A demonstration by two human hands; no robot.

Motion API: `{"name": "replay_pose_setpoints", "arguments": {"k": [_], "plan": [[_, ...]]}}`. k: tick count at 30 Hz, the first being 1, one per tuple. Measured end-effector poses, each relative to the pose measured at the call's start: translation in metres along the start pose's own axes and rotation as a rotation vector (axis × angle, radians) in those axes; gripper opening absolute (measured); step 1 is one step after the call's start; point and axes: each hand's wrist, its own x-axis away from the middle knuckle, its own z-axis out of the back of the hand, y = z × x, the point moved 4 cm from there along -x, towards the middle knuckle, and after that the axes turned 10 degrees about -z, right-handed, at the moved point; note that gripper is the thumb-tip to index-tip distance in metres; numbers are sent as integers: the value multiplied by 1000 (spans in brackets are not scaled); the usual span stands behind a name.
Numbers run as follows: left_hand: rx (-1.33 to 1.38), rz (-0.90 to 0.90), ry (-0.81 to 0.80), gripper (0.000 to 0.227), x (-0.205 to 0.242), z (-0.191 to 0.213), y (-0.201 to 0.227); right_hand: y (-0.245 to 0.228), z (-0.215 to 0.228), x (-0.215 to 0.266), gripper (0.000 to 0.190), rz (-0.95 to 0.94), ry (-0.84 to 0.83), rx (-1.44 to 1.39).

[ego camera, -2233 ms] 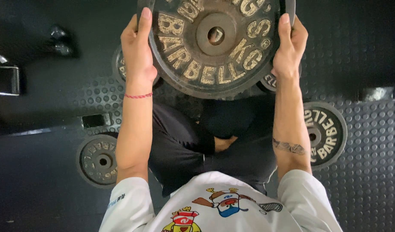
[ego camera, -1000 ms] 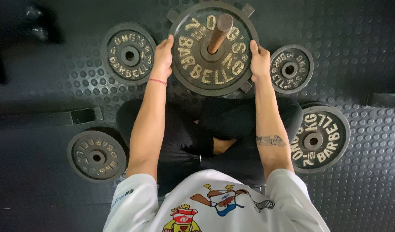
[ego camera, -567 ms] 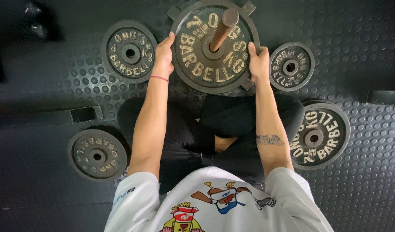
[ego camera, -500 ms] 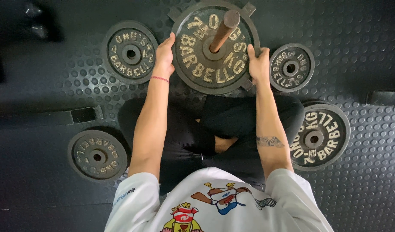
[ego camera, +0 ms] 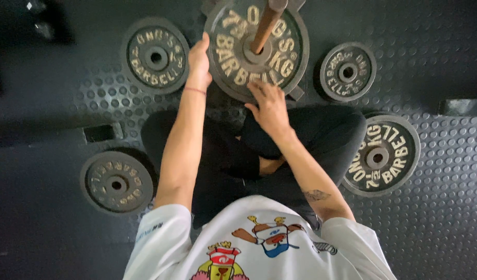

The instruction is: The person is sitting on the gym floor and stacking various weight plates onto a vertical storage peg.

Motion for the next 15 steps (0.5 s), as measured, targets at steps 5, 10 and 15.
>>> {"name": "replay_pose_setpoints", "arguments": {"k": [5,10,15], "plan": [[-89,26,68,71,17,-2,0,4,-16,15,31,47,151,42],[-87,2,93,79,22,-5,4,5,-20,11,19,88,214,4],[-68,-26,91,68,18,-2,-7,10,-26,11,17,119,142,-41]]}}
